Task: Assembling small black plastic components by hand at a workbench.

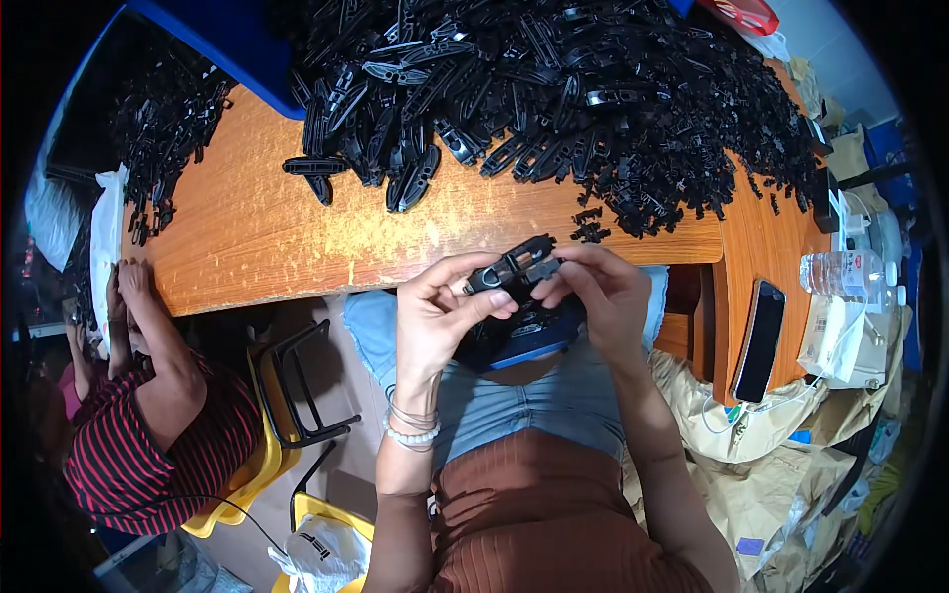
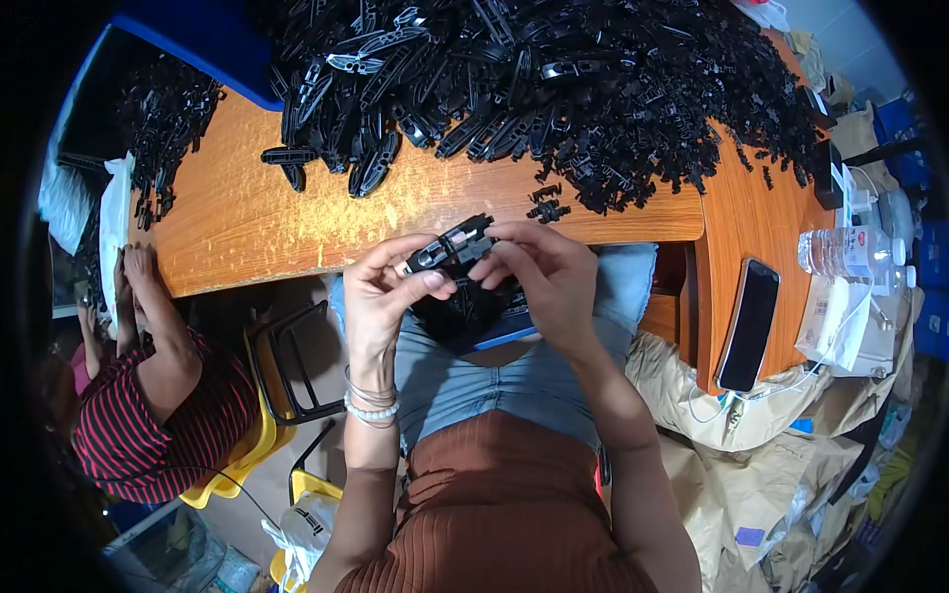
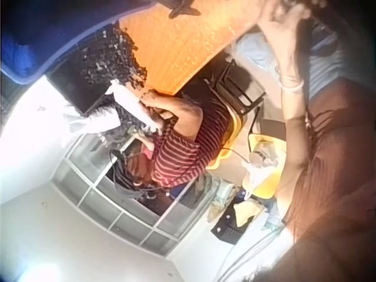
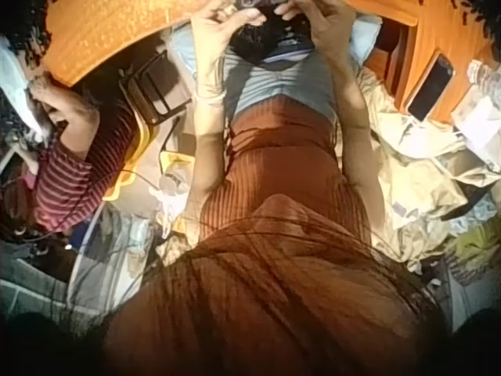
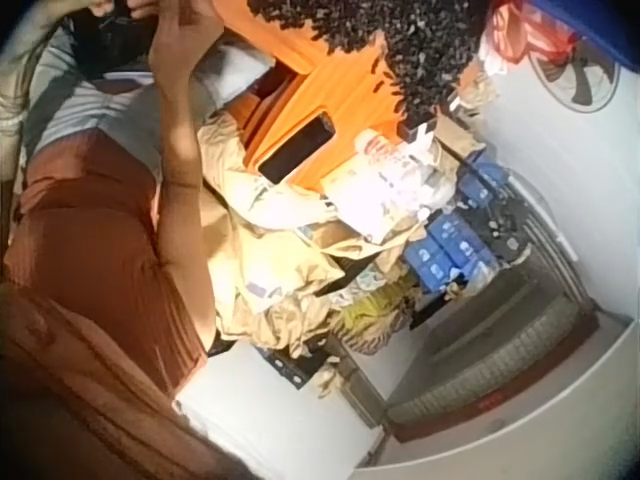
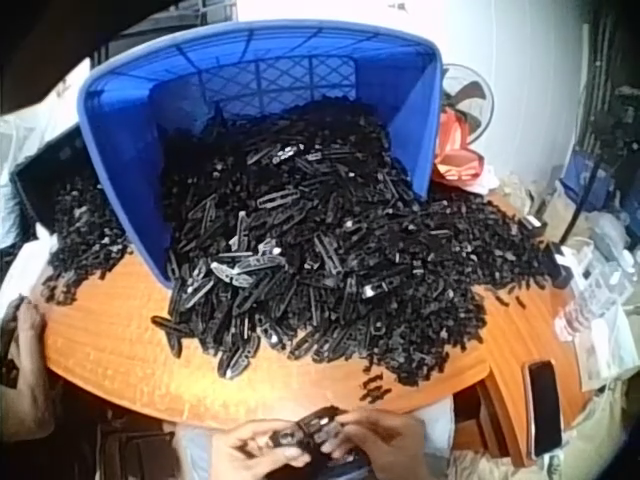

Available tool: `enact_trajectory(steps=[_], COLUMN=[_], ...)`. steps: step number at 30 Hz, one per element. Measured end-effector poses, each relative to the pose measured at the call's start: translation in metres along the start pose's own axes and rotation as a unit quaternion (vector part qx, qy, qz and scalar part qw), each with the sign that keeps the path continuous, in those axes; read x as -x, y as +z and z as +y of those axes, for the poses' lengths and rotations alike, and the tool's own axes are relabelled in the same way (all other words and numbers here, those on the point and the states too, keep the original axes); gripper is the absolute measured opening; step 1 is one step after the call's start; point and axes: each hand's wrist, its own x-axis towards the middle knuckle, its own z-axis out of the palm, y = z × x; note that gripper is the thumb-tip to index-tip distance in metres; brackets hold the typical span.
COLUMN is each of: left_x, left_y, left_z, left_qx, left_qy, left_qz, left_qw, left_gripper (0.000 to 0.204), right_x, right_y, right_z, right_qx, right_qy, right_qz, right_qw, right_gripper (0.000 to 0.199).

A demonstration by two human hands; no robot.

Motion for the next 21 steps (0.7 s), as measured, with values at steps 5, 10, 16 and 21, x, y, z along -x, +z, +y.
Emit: enact_trajectory(steps=[5, 10, 16, 21], left_x=[0.007, 0.011, 0.007, 0.013], left_y=[0.004, 0.006, 0.021, 0.017], left_z=[0.005, -0.001, -0.003, 0.005], left_qx=[-0.038, 0.043, -0.083, -0.021], left_qy=[-0.015, -0.003, 0.043, -0.013], left_qz=[-0.014, -0.030, -0.003, -0.025], left_qw=[0.999, 0.999, 0.996, 0.999], left_gripper=[0.027, 0.028, 0.047, 0.025], right_x=[0.010, 0.012, 0.016, 0.015], right_y=[0.009, 0.011, 0.017, 0.012], right_z=[-0.009, -0.006, -0.010, -0.003], right_qx=[0.119, 0.154, 0.098, 0.225], right_qy=[-0.102, -0.122, -0.053, -0.148], right_qz=[0.030, 0.032, -0.001, -0.011], right_qw=[0.987, 0.980, 0.994, 0.963], right_gripper=[0.016, 0.016, 0.014, 0.013])
